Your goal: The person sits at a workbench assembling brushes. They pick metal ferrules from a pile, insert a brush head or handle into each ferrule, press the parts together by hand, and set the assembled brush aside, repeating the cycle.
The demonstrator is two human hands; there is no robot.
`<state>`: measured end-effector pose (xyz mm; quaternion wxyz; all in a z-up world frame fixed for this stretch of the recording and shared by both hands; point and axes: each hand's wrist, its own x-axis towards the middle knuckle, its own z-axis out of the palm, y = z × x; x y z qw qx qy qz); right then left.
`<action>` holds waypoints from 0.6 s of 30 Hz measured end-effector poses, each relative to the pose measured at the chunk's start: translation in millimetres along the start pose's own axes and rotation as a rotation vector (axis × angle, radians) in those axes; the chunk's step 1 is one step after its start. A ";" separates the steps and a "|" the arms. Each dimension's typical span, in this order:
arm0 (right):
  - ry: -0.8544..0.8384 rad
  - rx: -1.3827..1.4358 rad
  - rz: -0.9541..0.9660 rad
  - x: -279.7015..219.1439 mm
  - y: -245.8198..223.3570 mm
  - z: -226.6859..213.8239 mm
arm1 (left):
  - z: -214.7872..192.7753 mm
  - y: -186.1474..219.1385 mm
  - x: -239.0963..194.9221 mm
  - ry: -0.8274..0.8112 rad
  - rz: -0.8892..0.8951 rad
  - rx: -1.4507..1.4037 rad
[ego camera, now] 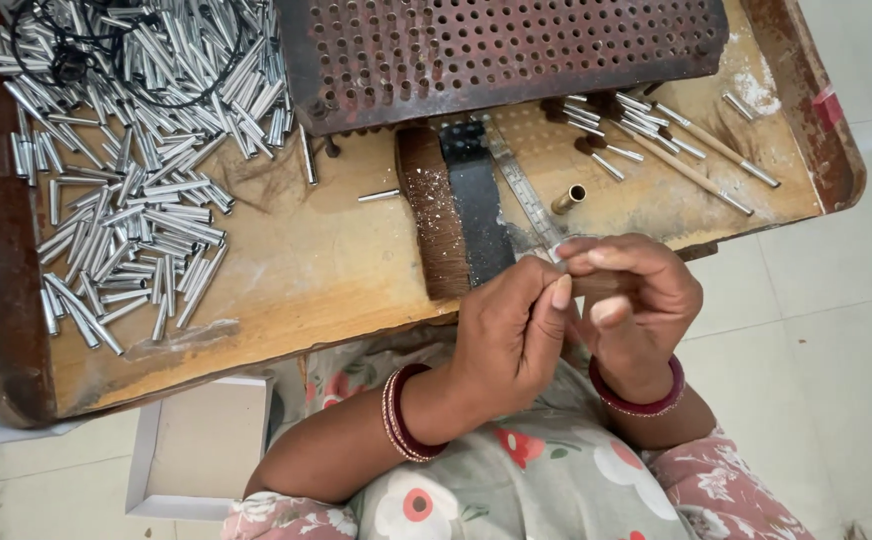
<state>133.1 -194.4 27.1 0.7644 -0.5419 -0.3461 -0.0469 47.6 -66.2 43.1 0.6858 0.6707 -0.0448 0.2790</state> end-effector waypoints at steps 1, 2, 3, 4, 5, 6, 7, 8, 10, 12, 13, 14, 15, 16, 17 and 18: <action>-0.107 -0.151 0.004 3.7 -4.2 -3.6 | -0.6 -0.3 0.0 0.008 0.044 0.056; -0.213 -0.302 0.006 7.4 -8.6 -7.2 | -1.1 -0.4 0.0 0.015 0.088 0.112; -0.213 -0.298 0.004 4.3 -3.5 -12.2 | -2.2 2.2 0.8 0.016 0.090 0.116; -0.208 -0.273 -0.004 1.1 1.6 -17.0 | -3.6 4.9 1.4 0.003 0.082 0.086; -0.206 -0.244 -0.012 -2.0 7.6 -20.9 | -5.6 7.7 1.8 -0.006 0.075 0.060; -0.208 -0.235 -0.014 -3.9 6.8 -19.0 | -6.0 8.5 0.9 -0.003 0.076 0.068; -0.185 -0.328 -0.082 -4.9 7.4 -16.1 | -7.5 9.3 -0.1 -0.017 0.057 0.056; -0.160 -0.420 -0.151 -6.3 8.1 -12.7 | -9.4 10.2 -1.5 -0.030 0.037 0.043; -0.137 -0.507 -0.240 -13.0 13.2 -2.3 | -12.2 6.0 -6.6 -0.010 0.036 0.049; -0.111 -0.597 -0.325 -19.9 19.5 3.8 | -18.0 4.8 -8.4 0.008 0.030 0.049; -0.104 -0.550 -0.332 -22.0 24.2 4.9 | -22.7 5.3 -6.3 -0.035 0.056 0.096; -0.096 -0.503 -0.337 -23.8 29.0 5.4 | -26.9 5.5 -3.6 -0.079 0.080 0.143; -0.098 -0.495 -0.335 -22.1 31.6 4.8 | -41.0 6.6 6.9 -0.075 0.078 0.149; -0.049 -0.424 -0.319 -20.0 34.5 3.6 | -54.6 7.6 17.8 -0.067 0.074 0.543; 0.006 -0.359 -0.301 -19.0 36.5 1.8 | -67.6 8.2 29.2 -0.068 0.070 0.931; 0.011 -0.358 -0.300 -15.1 38.1 -0.4 | -87.2 -0.1 37.7 -0.073 0.070 0.933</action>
